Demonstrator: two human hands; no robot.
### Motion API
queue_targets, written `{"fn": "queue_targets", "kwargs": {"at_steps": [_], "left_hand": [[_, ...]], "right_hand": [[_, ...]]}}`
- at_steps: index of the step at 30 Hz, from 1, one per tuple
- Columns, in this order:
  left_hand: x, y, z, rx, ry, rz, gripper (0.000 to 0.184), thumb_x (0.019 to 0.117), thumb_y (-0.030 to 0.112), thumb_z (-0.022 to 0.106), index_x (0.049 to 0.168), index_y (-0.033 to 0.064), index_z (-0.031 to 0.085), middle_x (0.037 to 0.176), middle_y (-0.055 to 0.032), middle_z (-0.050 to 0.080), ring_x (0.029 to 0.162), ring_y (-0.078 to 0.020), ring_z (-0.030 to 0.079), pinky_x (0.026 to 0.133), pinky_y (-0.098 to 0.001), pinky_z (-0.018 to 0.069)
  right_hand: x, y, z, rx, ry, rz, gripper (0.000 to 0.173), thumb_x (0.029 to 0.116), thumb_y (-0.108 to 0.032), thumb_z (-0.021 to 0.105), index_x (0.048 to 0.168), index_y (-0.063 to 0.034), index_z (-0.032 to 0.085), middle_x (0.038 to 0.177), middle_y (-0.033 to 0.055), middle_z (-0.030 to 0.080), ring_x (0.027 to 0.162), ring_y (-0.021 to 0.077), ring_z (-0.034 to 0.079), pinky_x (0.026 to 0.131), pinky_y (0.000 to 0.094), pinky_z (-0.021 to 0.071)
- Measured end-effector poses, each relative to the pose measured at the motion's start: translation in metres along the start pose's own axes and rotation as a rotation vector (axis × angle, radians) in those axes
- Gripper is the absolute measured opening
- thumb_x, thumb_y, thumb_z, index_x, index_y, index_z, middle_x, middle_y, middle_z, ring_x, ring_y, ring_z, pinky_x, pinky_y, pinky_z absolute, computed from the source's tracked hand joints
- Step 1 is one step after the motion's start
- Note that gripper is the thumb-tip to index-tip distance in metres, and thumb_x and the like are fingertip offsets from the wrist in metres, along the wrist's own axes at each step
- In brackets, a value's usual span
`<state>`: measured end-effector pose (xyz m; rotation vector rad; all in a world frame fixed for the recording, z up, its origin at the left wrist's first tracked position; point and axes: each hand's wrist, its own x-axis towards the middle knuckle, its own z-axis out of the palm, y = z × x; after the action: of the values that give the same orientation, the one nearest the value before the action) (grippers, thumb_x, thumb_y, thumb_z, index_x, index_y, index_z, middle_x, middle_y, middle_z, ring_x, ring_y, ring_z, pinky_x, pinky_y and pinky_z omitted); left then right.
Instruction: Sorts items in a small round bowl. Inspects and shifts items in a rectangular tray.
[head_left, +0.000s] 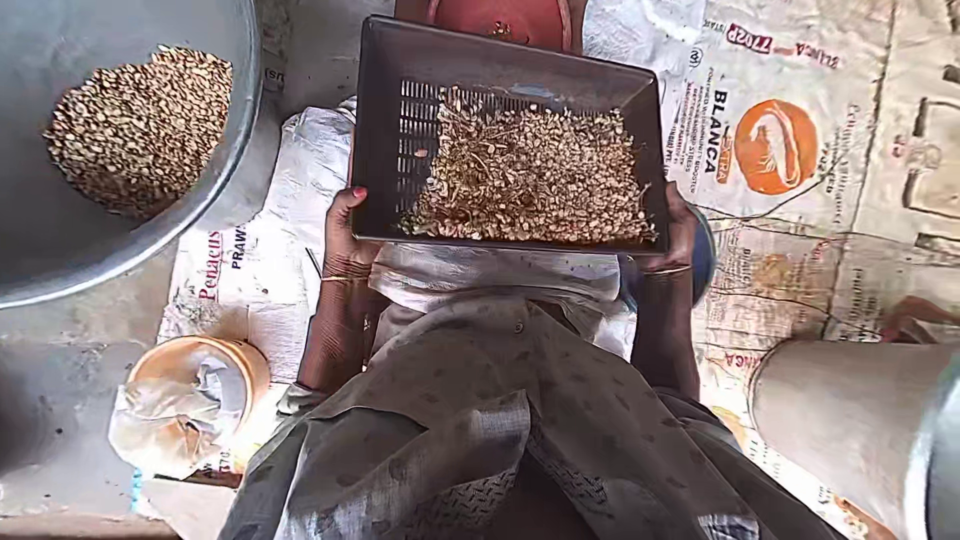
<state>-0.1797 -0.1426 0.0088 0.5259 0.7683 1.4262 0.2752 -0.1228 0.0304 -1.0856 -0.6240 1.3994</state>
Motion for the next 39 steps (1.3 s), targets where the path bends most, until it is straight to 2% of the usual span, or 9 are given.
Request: {"fn": "queue_targets", "kwargs": {"at_steps": [4, 7, 11, 16, 20, 24, 29, 33, 39], "left_hand": [[-0.024, 0.004, -0.094, -0.093, -0.122, 0.088, 0.025, 0.0862, 0.031, 0.069, 0.106, 0.016, 0.076, 0.102, -0.0009, 0.078, 0.094, -0.0104, 0.074, 0.084, -0.0315, 0.0621], [-0.07, 0.004, -0.049, -0.005, -0.057, 0.056, 0.029, 0.0808, 0.032, 0.078, 0.108, 0.0249, 0.078, 0.1, 0.0077, 0.078, 0.09, -0.0011, 0.073, 0.08, -0.0218, 0.0609], [-0.03, 0.012, 0.022, 0.111, -0.302, 0.015, 0.079, 0.0921, 0.022, 0.066, 0.162, 0.0255, 0.027, 0.138, 0.0113, 0.062, 0.116, -0.0002, 0.065, 0.096, -0.0217, 0.0568], [0.0, 0.014, -0.037, 0.075, 0.054, -0.027, 0.037, 0.0841, 0.022, 0.058, 0.122, 0.0217, 0.061, 0.105, 0.0026, 0.075, 0.095, -0.0095, 0.072, 0.082, -0.0322, 0.0624], [-0.05, 0.004, -0.076, 0.167, -0.074, -0.041, 0.073, 0.0881, 0.007, 0.05, 0.158, 0.0248, 0.036, 0.133, 0.0081, 0.066, 0.111, -0.003, 0.068, 0.092, -0.0251, 0.0596], [-0.04, 0.029, -0.057, 0.72, 0.051, -0.041, 0.056, 0.0921, -0.002, 0.049, 0.148, 0.0038, 0.048, 0.131, -0.0003, 0.067, 0.109, -0.005, 0.068, 0.092, -0.026, 0.0586], [-0.017, 0.036, 0.025, 1.611, 0.212, 0.263, 0.05, 0.0915, 0.012, 0.056, 0.139, -0.0041, 0.058, 0.14, -0.0321, 0.051, 0.131, -0.0486, 0.048, 0.109, -0.0575, 0.0373], [0.01, 0.014, 0.062, 1.469, -0.256, 0.126, 0.025, 0.0981, 0.008, 0.062, 0.119, -0.0046, 0.062, 0.12, -0.0244, 0.065, 0.111, -0.0366, 0.064, 0.099, -0.0526, 0.0503], [0.033, -0.027, 0.069, 1.597, -0.487, 0.014, 0.038, 0.0926, 0.02, 0.075, 0.117, -0.0064, 0.062, 0.127, -0.0273, 0.06, 0.121, -0.0454, 0.058, 0.103, -0.0614, 0.0462]], "right_hand": [[-0.074, 0.043, 0.038, 0.042, 0.003, 0.071, 0.036, 0.111, -0.038, 0.034, 0.131, -0.0226, 0.06, 0.111, -0.0053, 0.074, 0.1, 0.0055, 0.071, 0.086, 0.0297, 0.062], [-0.092, 0.031, 0.003, 0.087, 0.082, 0.053, 0.039, 0.1088, -0.03, 0.031, 0.113, -0.0222, 0.069, 0.1, -0.004, 0.077, 0.092, 0.0062, 0.073, 0.08, 0.0303, 0.0631], [-0.029, 0.006, -0.024, -0.014, 0.03, 0.033, 0.047, 0.1116, -0.035, 0.018, 0.114, -0.0233, 0.064, 0.097, -0.0075, 0.074, 0.09, 0.003, 0.071, 0.078, 0.0262, 0.0614], [-0.032, 0.038, 0.024, -0.153, 0.083, 0.033, 0.043, 0.1132, -0.042, 0.023, 0.135, -0.0197, 0.053, 0.115, -0.0051, 0.07, 0.106, 0.0052, 0.067, 0.092, 0.0311, 0.059], [-0.073, 0.046, 0.02, -0.267, 0.109, 0.072, 0.038, 0.1069, -0.036, 0.048, 0.142, -0.0236, 0.054, 0.116, -0.008, 0.071, 0.1, 0.0016, 0.069, 0.086, 0.0267, 0.0607], [-0.062, 0.037, 0.014, -0.825, 0.14, 0.055, 0.038, 0.1079, -0.033, 0.049, 0.137, -0.0103, 0.057, 0.112, -0.0006, 0.066, 0.093, 0.0011, 0.063, 0.086, 0.0271, 0.0555], [-0.036, 0.023, 0.024, -1.56, 0.141, -0.115, 0.049, 0.1094, -0.033, 0.046, 0.133, 0.0075, 0.059, 0.113, 0.0346, 0.067, 0.104, 0.0508, 0.067, 0.09, 0.0696, 0.0472], [-0.037, 0.02, 0.058, -1.476, 0.248, -0.481, 0.037, 0.106, -0.022, 0.051, 0.13, 0.0023, 0.065, 0.125, 0.0263, 0.066, 0.112, 0.0372, 0.066, 0.096, 0.0477, 0.0528], [-0.015, 0.051, 0.109, -1.203, -0.257, -0.591, 0.026, 0.1005, -0.002, 0.053, 0.113, 0.0014, 0.075, 0.11, 0.0202, 0.071, 0.099, 0.0239, 0.069, 0.089, 0.0344, 0.0558]]}}
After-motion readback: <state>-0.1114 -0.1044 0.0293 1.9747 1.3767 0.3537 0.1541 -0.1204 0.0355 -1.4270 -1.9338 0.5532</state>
